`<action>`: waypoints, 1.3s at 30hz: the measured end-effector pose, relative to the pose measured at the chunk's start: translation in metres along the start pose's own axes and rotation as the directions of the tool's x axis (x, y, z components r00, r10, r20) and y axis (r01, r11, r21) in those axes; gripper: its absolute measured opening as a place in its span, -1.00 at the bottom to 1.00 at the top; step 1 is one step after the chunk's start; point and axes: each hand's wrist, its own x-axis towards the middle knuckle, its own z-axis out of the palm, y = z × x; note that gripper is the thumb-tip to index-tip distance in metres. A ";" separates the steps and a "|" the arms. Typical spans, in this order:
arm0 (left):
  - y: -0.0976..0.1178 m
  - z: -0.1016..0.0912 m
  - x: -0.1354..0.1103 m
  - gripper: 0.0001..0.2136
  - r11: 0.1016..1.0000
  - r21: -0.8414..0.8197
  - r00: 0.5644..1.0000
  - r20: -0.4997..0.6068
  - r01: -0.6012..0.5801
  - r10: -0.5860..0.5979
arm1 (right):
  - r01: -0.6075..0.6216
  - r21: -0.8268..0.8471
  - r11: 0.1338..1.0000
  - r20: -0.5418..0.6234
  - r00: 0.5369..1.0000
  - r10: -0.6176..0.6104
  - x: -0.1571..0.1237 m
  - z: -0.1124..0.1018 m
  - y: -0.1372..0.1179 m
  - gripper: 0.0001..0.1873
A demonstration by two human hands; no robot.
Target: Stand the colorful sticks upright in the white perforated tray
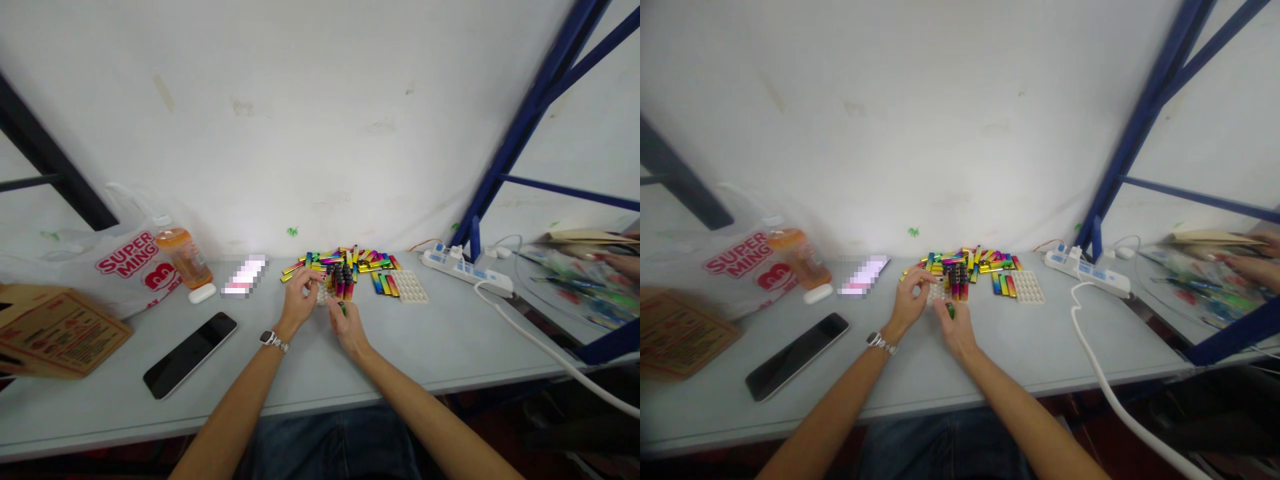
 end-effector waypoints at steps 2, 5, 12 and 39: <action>0.000 0.000 0.000 -0.79 1.000 0.005 1.000 -0.001 0.003 -0.003 | -0.012 0.004 1.000 -0.017 1.000 0.012 0.001 0.001 0.002 -0.47; 0.001 0.000 0.000 -0.79 1.000 0.016 1.000 -0.002 0.008 -0.008 | -0.025 0.022 0.999 -0.048 0.999 0.027 0.002 0.002 0.004 -0.54; 0.000 0.000 0.000 -0.78 1.000 0.007 1.000 -0.009 -0.010 0.010 | 0.009 0.063 0.998 -0.052 0.999 -0.005 0.002 0.003 0.003 -0.72; 0.019 -0.025 -0.002 -0.90 0.960 -0.228 0.917 0.393 0.165 -0.064 | 0.083 -0.124 0.989 -0.043 0.995 -0.089 0.001 0.002 -0.014 -0.73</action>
